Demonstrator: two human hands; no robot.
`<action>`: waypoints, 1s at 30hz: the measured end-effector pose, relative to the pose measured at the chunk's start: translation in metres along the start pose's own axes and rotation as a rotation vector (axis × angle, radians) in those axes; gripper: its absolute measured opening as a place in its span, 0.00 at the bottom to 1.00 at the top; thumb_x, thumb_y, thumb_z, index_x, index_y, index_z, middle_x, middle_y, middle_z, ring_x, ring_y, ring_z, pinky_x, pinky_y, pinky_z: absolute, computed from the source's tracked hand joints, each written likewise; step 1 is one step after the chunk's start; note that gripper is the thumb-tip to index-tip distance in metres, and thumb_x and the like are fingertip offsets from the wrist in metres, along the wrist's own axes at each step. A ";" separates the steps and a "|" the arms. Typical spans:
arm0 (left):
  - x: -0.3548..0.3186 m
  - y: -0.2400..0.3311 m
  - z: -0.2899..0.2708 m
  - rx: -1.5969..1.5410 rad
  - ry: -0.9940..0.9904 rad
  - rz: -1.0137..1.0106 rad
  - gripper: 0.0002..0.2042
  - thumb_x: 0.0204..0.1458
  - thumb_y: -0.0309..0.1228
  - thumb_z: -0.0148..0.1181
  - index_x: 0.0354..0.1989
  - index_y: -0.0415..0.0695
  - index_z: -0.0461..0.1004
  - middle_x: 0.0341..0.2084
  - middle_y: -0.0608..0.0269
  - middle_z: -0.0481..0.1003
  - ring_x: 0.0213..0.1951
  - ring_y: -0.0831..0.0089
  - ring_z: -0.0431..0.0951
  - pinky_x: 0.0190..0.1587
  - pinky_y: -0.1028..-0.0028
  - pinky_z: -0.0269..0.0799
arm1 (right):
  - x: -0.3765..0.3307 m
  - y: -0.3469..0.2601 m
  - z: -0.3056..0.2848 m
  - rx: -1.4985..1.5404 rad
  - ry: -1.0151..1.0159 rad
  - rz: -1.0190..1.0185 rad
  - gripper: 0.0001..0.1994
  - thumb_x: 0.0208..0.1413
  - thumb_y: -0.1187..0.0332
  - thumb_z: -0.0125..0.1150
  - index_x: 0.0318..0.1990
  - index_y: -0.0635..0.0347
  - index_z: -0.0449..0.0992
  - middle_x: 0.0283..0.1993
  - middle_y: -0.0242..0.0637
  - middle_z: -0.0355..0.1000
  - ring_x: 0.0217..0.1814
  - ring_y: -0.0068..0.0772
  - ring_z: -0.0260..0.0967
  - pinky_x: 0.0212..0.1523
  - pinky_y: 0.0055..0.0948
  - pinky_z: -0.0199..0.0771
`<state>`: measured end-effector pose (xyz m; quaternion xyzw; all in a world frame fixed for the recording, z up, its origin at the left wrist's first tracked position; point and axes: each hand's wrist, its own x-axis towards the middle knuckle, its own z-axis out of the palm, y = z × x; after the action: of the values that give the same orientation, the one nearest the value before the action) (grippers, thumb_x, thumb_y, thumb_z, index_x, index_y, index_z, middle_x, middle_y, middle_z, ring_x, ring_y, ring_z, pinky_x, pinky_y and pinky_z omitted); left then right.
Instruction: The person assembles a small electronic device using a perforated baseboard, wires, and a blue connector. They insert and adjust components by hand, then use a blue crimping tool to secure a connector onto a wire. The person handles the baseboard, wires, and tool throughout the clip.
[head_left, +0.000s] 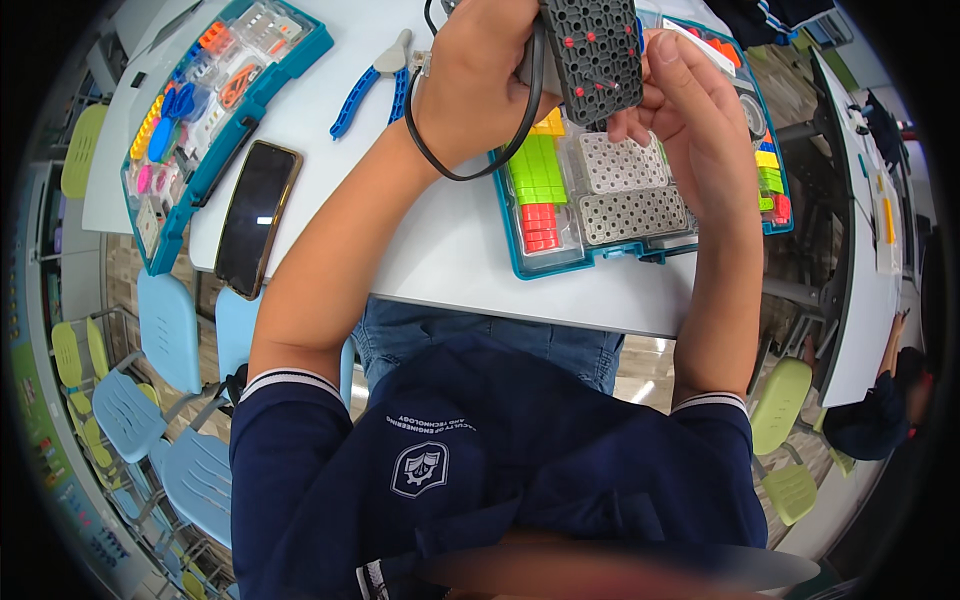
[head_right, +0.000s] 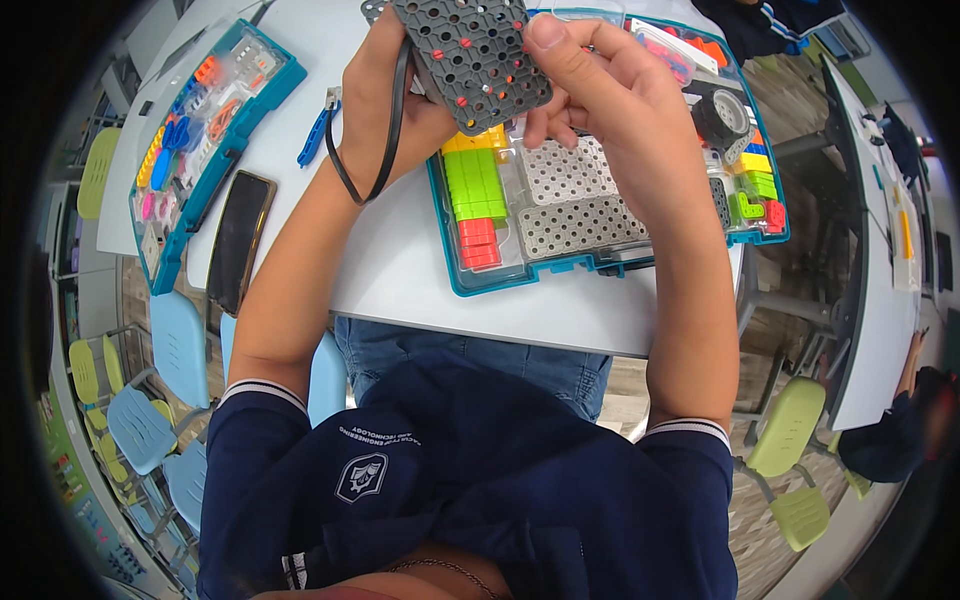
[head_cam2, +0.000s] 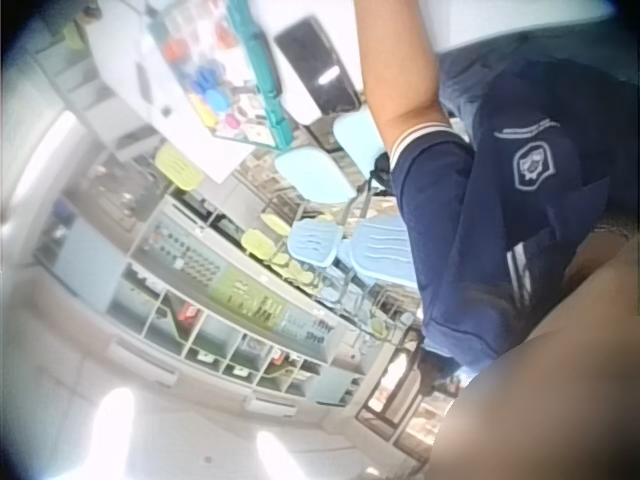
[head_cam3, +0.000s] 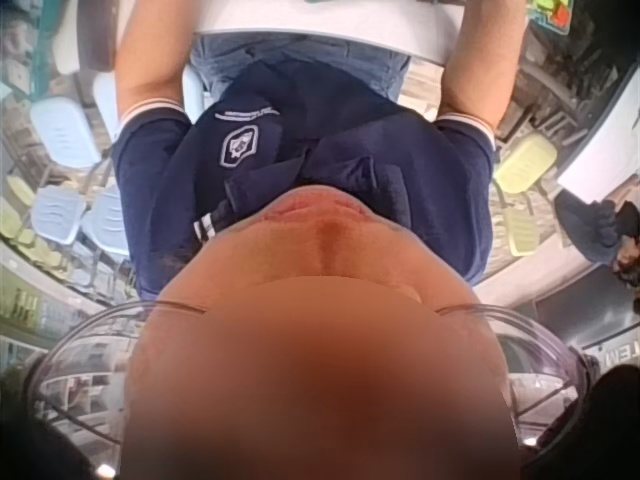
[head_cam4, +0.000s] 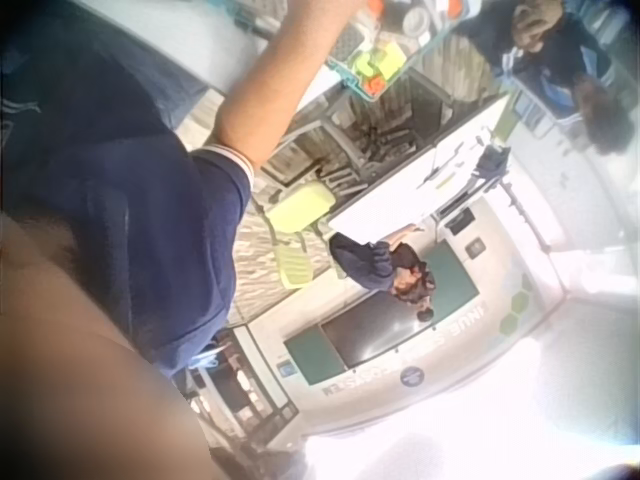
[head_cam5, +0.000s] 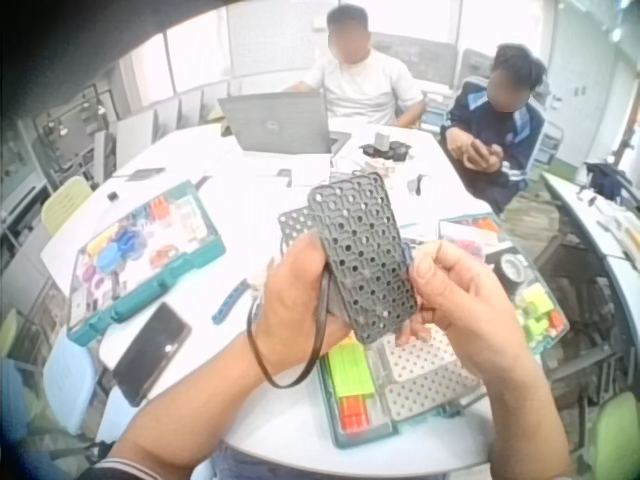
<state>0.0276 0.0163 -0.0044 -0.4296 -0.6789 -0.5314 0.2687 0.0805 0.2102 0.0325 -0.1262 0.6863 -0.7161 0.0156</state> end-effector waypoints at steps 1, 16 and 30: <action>0.000 0.000 0.000 0.028 0.021 0.050 0.26 0.44 0.19 0.71 0.54 0.39 0.72 0.42 0.54 0.78 0.43 0.62 0.81 0.46 0.68 0.78 | -0.001 0.000 -0.002 -0.041 -0.055 0.028 0.19 0.72 0.53 0.48 0.49 0.62 0.73 0.36 0.38 0.78 0.30 0.21 0.75 0.28 0.20 0.65; 0.011 -0.017 -0.004 0.111 -0.029 0.294 0.33 0.42 0.32 0.78 0.58 0.39 0.70 0.43 0.52 0.78 0.42 0.53 0.80 0.45 0.62 0.75 | -0.002 0.010 -0.007 0.157 0.017 0.055 0.16 0.65 0.72 0.59 0.57 0.62 0.64 0.36 0.33 0.75 0.23 0.14 0.48 0.25 0.17 0.47; 0.009 -0.021 -0.015 0.105 -0.141 0.234 0.36 0.41 0.31 0.76 0.61 0.37 0.66 0.47 0.47 0.75 0.47 0.50 0.79 0.51 0.61 0.74 | -0.005 0.000 -0.012 0.024 -0.012 0.051 0.18 0.65 0.67 0.59 0.58 0.63 0.64 0.22 0.25 0.62 0.20 0.14 0.50 0.25 0.21 0.46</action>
<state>0.0037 0.0038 -0.0032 -0.5274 -0.6680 -0.4289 0.3027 0.0828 0.2225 0.0317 -0.1128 0.6804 -0.7231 0.0394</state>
